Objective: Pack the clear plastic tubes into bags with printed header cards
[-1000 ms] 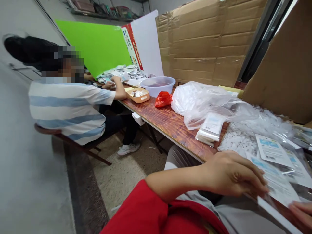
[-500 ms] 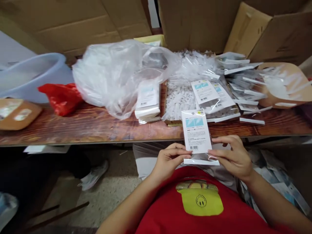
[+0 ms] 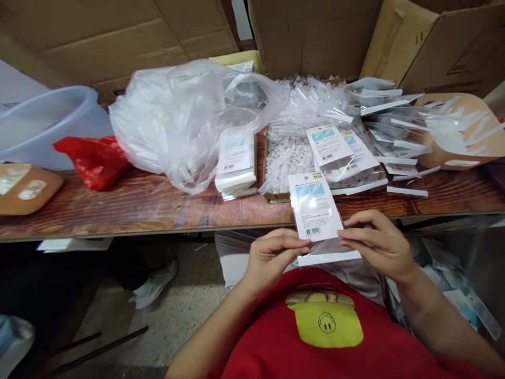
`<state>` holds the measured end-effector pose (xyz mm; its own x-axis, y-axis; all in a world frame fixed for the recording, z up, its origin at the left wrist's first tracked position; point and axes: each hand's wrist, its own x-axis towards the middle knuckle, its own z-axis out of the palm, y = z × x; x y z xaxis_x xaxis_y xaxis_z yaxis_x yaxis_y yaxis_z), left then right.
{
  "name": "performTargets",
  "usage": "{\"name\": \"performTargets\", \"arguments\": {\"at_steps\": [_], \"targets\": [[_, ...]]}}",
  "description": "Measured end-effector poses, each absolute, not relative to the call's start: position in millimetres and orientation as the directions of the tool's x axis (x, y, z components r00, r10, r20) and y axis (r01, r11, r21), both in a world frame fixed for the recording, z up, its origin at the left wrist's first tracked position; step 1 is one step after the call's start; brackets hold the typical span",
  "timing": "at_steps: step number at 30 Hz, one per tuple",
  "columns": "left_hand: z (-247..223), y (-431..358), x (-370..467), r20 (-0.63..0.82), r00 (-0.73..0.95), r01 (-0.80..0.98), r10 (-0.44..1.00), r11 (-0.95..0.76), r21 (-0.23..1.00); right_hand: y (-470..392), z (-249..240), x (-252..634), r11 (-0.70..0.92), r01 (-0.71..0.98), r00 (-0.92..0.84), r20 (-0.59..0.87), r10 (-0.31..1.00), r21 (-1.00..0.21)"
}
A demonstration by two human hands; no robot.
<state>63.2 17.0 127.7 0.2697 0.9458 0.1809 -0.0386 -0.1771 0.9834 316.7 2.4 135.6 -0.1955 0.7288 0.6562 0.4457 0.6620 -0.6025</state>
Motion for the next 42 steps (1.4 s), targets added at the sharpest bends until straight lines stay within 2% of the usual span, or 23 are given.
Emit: {"name": "performTargets", "arguments": {"at_steps": [5,11,14,20,25,28,30,32,34,38,42], "targets": [[149.9,31.2,65.5,0.351,0.253,-0.057,0.902,-0.348,0.936,4.2,152.2,314.3,0.686,0.506,-0.171,0.719,0.673,-0.522],[200.8,53.7,73.9,0.518,0.192,-0.056,0.833,-0.518,0.854,17.7,193.8,316.0,0.756,0.566,-0.139,0.865,0.481,-0.329],[226.6,62.4,82.4,0.542,0.141,-0.048,0.828,-0.542,0.839,20.6,214.4,317.7,0.716,0.59,-0.096,0.848,0.521,-0.373],[243.3,73.4,96.4,0.271,0.312,-0.168,0.911,-0.227,0.959,16.5,236.3,322.4,0.604,0.601,0.002,0.757,0.654,-0.524],[234.6,81.8,105.3,0.108,0.335,-0.164,0.936,-0.055,0.985,24.3,235.2,335.6,0.535,0.521,0.036,0.644,0.764,-0.665],[230.5,82.4,112.4,0.014,0.37,-0.193,0.929,0.063,0.979,30.9,235.2,346.1,0.435,0.373,-0.04,0.454,0.89,-0.819],[227.9,78.1,117.2,-0.058,0.413,-0.207,0.909,0.155,0.966,31.7,236.1,351.4,0.377,0.287,-0.189,0.334,0.923,-0.88],[225.2,70.4,121.6,-0.108,0.438,-0.199,0.893,0.213,0.957,29.1,236.0,353.9,0.359,0.255,-0.344,0.263,0.901,-0.898],[223.1,61.8,125.2,-0.119,0.429,-0.179,0.895,0.214,0.96,24.3,234.0,354.0,0.353,0.263,-0.426,0.22,0.878,-0.898],[220.5,51.4,129.9,-0.123,0.381,-0.158,0.916,0.195,0.968,15.9,227.1,351.7,0.326,0.288,-0.383,0.203,0.901,-0.9],[218.3,50.7,131.9,-0.119,0.36,-0.172,0.925,0.191,0.966,14.3,224.4,352.7,0.367,0.322,-0.382,0.235,0.894,-0.873]]}}
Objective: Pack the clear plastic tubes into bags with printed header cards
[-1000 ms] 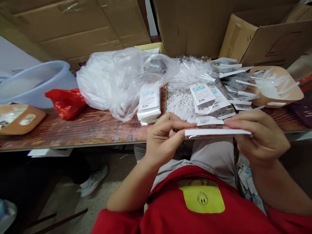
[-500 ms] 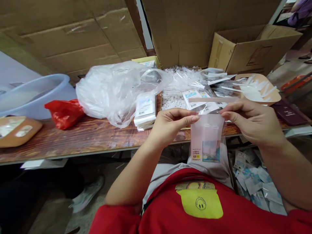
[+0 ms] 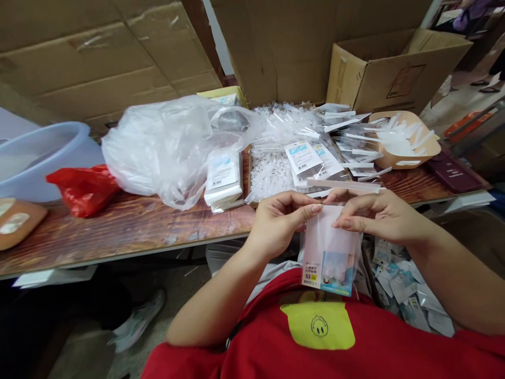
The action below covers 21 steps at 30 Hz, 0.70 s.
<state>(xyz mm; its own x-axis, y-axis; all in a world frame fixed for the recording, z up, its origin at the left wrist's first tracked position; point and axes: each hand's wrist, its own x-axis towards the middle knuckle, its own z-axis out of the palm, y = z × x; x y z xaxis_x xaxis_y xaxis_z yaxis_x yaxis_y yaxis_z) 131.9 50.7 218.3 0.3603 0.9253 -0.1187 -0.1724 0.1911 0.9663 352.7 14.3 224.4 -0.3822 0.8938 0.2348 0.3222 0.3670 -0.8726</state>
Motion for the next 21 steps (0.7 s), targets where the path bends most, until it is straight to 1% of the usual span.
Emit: {"name": "performTargets", "arguments": {"at_steps": [4,9,11,13,15,16,18,20,21], "targets": [[214.4,51.5,133.5,-0.147,0.349,-0.156,0.925,0.212,0.965,15.5,223.9,355.5,0.403,0.355,-0.427,0.237,0.873,-0.844],[208.2,54.9,135.3,-0.207,0.371,-0.16,0.905,0.282,0.946,17.5,221.1,358.8,0.373,0.347,-0.424,0.211,0.881,-0.861],[208.6,58.9,136.2,-0.234,0.382,-0.173,0.894,0.318,0.932,20.7,221.1,360.5,0.386,0.348,-0.383,0.247,0.89,-0.854],[213.0,64.5,138.1,-0.221,0.392,-0.191,0.893,0.314,0.93,25.5,223.4,361.9,0.442,0.335,-0.31,0.345,0.886,-0.832],[221.1,71.1,141.2,-0.132,0.387,-0.211,0.912,0.227,0.951,30.6,228.8,362.6,0.533,0.324,-0.232,0.481,0.846,-0.782],[225.9,74.5,142.8,-0.049,0.371,-0.22,0.927,0.139,0.966,32.8,232.3,362.7,0.585,0.326,-0.2,0.551,0.81,-0.742],[234.8,80.8,145.2,0.181,0.304,-0.204,0.935,-0.122,0.971,35.6,239.3,362.7,0.67,0.384,-0.149,0.673,0.724,-0.636],[239.5,85.5,144.9,0.407,0.238,-0.13,0.882,-0.386,0.913,37.0,242.0,363.2,0.704,0.501,-0.134,0.758,0.638,-0.504],[239.3,86.9,143.6,0.468,0.228,-0.083,0.854,-0.462,0.883,37.6,240.3,363.9,0.713,0.556,-0.149,0.792,0.591,-0.427]]}}
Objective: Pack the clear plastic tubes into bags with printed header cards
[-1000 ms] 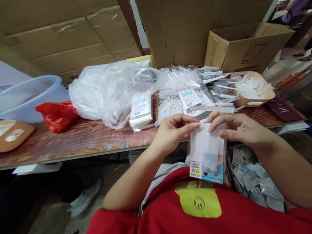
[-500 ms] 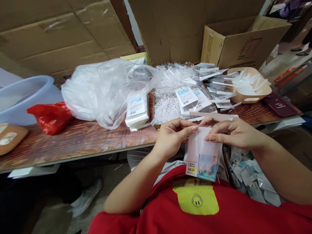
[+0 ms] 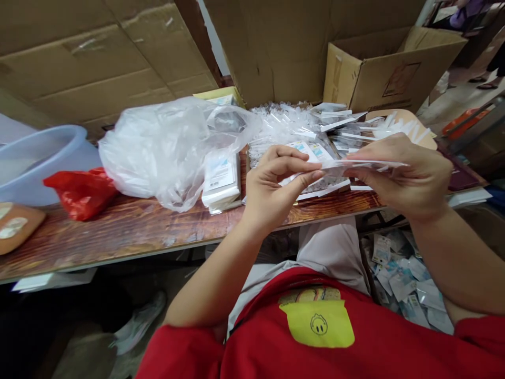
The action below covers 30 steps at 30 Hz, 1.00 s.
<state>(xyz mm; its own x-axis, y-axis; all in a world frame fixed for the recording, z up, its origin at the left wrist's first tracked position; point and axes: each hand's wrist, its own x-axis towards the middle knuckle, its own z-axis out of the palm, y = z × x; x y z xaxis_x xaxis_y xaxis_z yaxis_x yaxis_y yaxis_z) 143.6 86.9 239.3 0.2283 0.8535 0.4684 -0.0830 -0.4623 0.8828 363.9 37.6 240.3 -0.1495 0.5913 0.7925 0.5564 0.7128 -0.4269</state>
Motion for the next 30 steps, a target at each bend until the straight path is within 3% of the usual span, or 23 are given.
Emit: {"name": "performTargets", "arguments": {"at_steps": [1,3,5,7,9,13,16,21,24,27,30], "targets": [[237.1,87.6,141.5,0.479,0.235,-0.049,0.846,-0.482,0.875,38.2,236.1,364.8,0.717,0.601,-0.179,0.815,0.551,-0.353],[227.3,85.9,136.3,0.347,0.267,-0.059,0.899,-0.345,0.937,39.8,219.7,367.8,0.744,0.63,-0.252,0.847,0.468,-0.223],[212.5,80.2,131.9,0.071,0.322,-0.136,0.944,-0.028,0.99,41.0,195.8,371.7,0.774,0.619,-0.321,0.856,0.405,-0.134],[196.3,71.6,130.5,-0.196,0.399,-0.164,0.896,0.28,0.946,40.7,170.6,376.5,0.786,0.613,-0.384,0.841,0.381,-0.076],[182.3,62.7,132.8,-0.327,0.447,-0.103,0.833,0.411,0.906,38.0,151.4,381.8,0.789,0.613,-0.448,0.809,0.381,-0.033],[166.4,54.4,143.7,-0.321,0.426,-0.038,0.846,0.372,0.928,26.2,150.4,393.4,0.795,0.607,-0.585,0.675,0.45,-0.003],[162.3,56.0,151.9,-0.305,0.399,-0.078,0.865,0.363,0.928,14.7,178.9,397.8,0.732,0.681,-0.607,0.535,0.587,-0.031],[162.3,55.3,163.9,-0.326,0.401,-0.065,0.856,0.382,0.922,4.5,212.9,377.7,0.622,0.74,-0.436,0.52,0.734,-0.258],[165.1,53.0,169.7,-0.345,0.398,-0.062,0.85,0.4,0.914,9.0,207.4,358.6,0.549,0.723,-0.439,0.335,0.834,-0.419],[167.9,52.5,174.2,-0.369,0.398,-0.079,0.84,0.432,0.898,15.9,200.9,350.2,0.443,0.766,-0.405,0.186,0.895,-0.465],[170.3,53.0,178.6,-0.385,0.421,-0.138,0.821,0.478,0.867,19.3,202.2,350.6,0.37,0.813,-0.353,0.125,0.927,-0.45]]}}
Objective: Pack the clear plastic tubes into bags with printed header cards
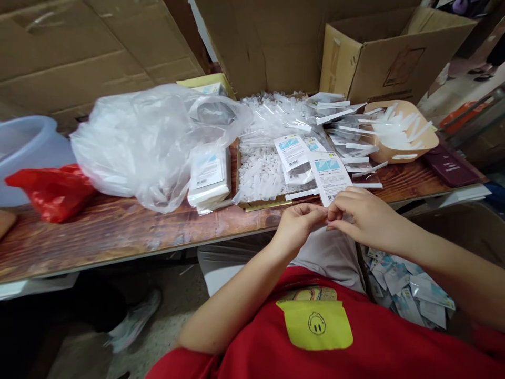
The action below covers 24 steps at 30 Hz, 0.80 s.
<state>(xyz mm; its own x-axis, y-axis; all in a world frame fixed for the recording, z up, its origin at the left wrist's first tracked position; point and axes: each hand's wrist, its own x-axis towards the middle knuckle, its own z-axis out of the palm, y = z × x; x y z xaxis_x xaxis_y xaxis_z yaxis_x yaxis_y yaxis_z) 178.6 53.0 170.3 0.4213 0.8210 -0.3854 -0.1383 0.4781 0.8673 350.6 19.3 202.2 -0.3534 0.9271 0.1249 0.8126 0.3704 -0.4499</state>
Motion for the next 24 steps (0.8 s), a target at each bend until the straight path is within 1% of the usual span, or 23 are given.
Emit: {"name": "performTargets", "arguments": {"at_steps": [4,7,9,11,13,15,16,17,19,20,21,22,23,24], "targets": [[173.7,53.3,184.9,-0.403,0.422,-0.185,0.812,0.512,0.839,19.7,203.7,352.1,0.377,0.842,-0.37,0.095,0.924,-0.385],[174.4,53.4,188.6,-0.392,0.434,-0.223,0.811,0.518,0.825,21.1,202.8,355.3,0.434,0.819,-0.417,0.13,0.9,-0.376],[173.9,54.1,189.2,-0.394,0.433,-0.249,0.811,0.528,0.812,22.3,206.5,363.4,0.482,0.756,-0.458,0.169,0.873,-0.442],[173.7,56.2,188.0,-0.411,0.41,-0.274,0.815,0.539,0.796,23.4,216.0,378.9,0.518,0.659,-0.496,0.202,0.845,-0.545],[174.9,59.3,185.5,-0.424,0.372,-0.299,0.826,0.539,0.787,25.6,229.7,400.9,0.514,0.583,-0.477,0.247,0.844,-0.629],[177.2,62.6,183.1,-0.424,0.349,-0.32,0.836,0.531,0.784,32.2,243.4,426.3,0.49,0.575,-0.338,0.355,0.871,-0.655],[178.5,64.1,182.3,-0.421,0.346,-0.328,0.838,0.529,0.783,38.2,248.7,439.1,0.48,0.591,-0.219,0.444,0.869,-0.648],[179.6,65.2,181.9,-0.416,0.347,-0.336,0.84,0.526,0.781,46.5,252.5,451.6,0.465,0.62,-0.075,0.542,0.837,-0.632],[180.7,66.7,182.4,-0.411,0.35,-0.351,0.842,0.525,0.775,69.7,254.4,475.1,0.397,0.703,0.203,0.702,0.683,-0.59],[180.5,67.1,183.0,-0.41,0.347,-0.354,0.844,0.523,0.776,83.9,252.4,486.0,0.323,0.762,0.283,0.738,0.613,-0.561],[180.0,67.2,183.7,-0.41,0.34,-0.35,0.846,0.518,0.78,98.9,248.6,496.3,0.223,0.819,0.335,0.756,0.563,-0.529],[179.2,67.2,184.3,-0.413,0.332,-0.337,0.848,0.516,0.788,113.8,243.5,506.1,0.098,0.862,0.344,0.718,0.605,-0.497],[178.4,67.1,184.7,-0.423,0.325,-0.319,0.846,0.519,0.793,127.6,237.7,515.2,-0.013,0.899,0.316,0.63,0.709,-0.437],[177.8,67.0,184.8,-0.434,0.321,-0.299,0.842,0.525,0.797,139.5,231.7,523.6,-0.044,0.908,0.293,0.556,0.778,-0.416]]}}
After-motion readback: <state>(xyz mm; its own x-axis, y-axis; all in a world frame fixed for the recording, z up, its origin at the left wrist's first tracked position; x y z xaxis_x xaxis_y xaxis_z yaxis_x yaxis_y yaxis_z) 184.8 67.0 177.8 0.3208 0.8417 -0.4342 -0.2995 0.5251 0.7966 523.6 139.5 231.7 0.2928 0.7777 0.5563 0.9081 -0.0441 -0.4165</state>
